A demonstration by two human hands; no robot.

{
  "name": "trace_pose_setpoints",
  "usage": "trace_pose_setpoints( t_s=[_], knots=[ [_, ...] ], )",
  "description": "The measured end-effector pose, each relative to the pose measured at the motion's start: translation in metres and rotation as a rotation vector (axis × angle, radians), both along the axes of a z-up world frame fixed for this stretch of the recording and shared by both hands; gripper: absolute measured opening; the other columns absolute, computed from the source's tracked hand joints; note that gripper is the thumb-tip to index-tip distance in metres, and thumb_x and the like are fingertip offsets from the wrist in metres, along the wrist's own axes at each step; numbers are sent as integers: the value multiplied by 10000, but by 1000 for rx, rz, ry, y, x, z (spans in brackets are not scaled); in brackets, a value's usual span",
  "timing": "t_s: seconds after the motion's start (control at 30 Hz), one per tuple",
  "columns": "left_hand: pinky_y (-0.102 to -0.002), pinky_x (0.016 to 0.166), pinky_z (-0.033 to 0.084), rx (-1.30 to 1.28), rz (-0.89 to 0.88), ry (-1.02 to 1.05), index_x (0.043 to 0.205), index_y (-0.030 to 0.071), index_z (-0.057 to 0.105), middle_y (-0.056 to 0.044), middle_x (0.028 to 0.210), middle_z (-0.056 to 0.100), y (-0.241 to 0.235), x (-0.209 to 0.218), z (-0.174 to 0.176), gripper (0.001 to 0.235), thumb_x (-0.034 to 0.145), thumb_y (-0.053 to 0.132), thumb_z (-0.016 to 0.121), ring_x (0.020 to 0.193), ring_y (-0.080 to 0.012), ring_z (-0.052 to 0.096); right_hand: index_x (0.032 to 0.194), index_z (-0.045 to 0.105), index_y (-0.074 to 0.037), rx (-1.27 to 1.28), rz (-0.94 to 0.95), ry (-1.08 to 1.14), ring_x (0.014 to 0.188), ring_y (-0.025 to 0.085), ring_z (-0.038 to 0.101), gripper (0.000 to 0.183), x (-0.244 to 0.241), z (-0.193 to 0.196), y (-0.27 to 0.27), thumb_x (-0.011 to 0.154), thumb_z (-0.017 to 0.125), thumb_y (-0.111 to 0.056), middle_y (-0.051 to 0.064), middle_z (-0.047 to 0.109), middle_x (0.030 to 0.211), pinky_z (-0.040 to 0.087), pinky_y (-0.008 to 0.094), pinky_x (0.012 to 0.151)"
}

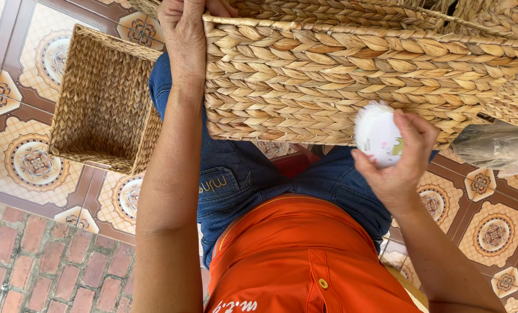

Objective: The person sits on the floor and scrubs the exterior and interior of a woven basket using a white brush. They rotate the basket to clean different sides and then place it aside.

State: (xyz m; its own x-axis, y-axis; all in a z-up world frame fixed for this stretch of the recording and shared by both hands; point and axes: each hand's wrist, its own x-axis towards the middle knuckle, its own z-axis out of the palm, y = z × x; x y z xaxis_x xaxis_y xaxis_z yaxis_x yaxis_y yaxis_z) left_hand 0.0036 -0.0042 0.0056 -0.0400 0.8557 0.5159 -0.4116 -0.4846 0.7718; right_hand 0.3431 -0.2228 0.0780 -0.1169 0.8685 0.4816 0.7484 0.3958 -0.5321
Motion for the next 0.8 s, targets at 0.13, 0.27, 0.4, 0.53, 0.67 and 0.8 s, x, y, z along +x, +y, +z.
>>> trace_pose_setpoints(
  t_s=[0.13, 0.27, 0.4, 0.53, 0.67, 0.8],
  knots=[
    [-313, 750, 552, -76, 56, 42, 930, 8, 708, -124, 783, 716, 2, -2, 12, 369, 1137, 283, 574, 751, -196, 692, 1480, 448, -94, 67, 36, -128, 1286, 345, 500, 836, -58, -7, 15, 802, 928, -182, 163, 473, 1381, 450, 473, 1074],
    [-290, 706, 519, -172, 90, 35, 1050, 31, 749, -88, 725, 676, -17, -1, 29, 332, 1129, 303, 575, 703, -154, 660, 1492, 465, -137, 37, 203, -173, 1224, 314, 515, 860, -130, 0, 40, 789, 919, -337, 136, 500, 1325, 404, 488, 1020],
    [-291, 663, 533, -191, 117, 112, 1127, 35, 766, -73, 728, 669, -17, -2, 40, 353, 1123, 335, 580, 693, -142, 680, 1492, 489, -133, 31, 213, -188, 1199, 301, 521, 857, -120, 10, 53, 787, 921, -355, 126, 515, 1319, 397, 477, 1001],
    [-272, 675, 510, -187, 87, 103, 1170, 34, 765, -78, 735, 670, -15, -1, 35, 376, 1134, 360, 582, 714, -140, 670, 1497, 479, -109, 103, -32, -110, 1290, 328, 511, 810, -37, 13, 39, 824, 911, -241, 146, 491, 1383, 431, 483, 1103],
    [-289, 706, 549, -181, 63, 76, 1189, 20, 766, -87, 749, 660, -13, 1, 29, 375, 1153, 352, 595, 709, -154, 677, 1567, 411, -152, 47, -215, 263, 1306, 273, 550, 761, 24, 7, 33, 952, 851, -65, 122, 410, 1416, 588, 417, 1087],
    [-310, 714, 537, -220, 73, 62, 1167, 17, 762, -80, 719, 652, -11, 1, 30, 367, 1128, 346, 603, 731, -165, 690, 1559, 377, -161, 123, -266, 147, 1305, 298, 522, 842, 8, 2, 40, 900, 886, -36, 126, 404, 1393, 521, 439, 1078]
  ],
)
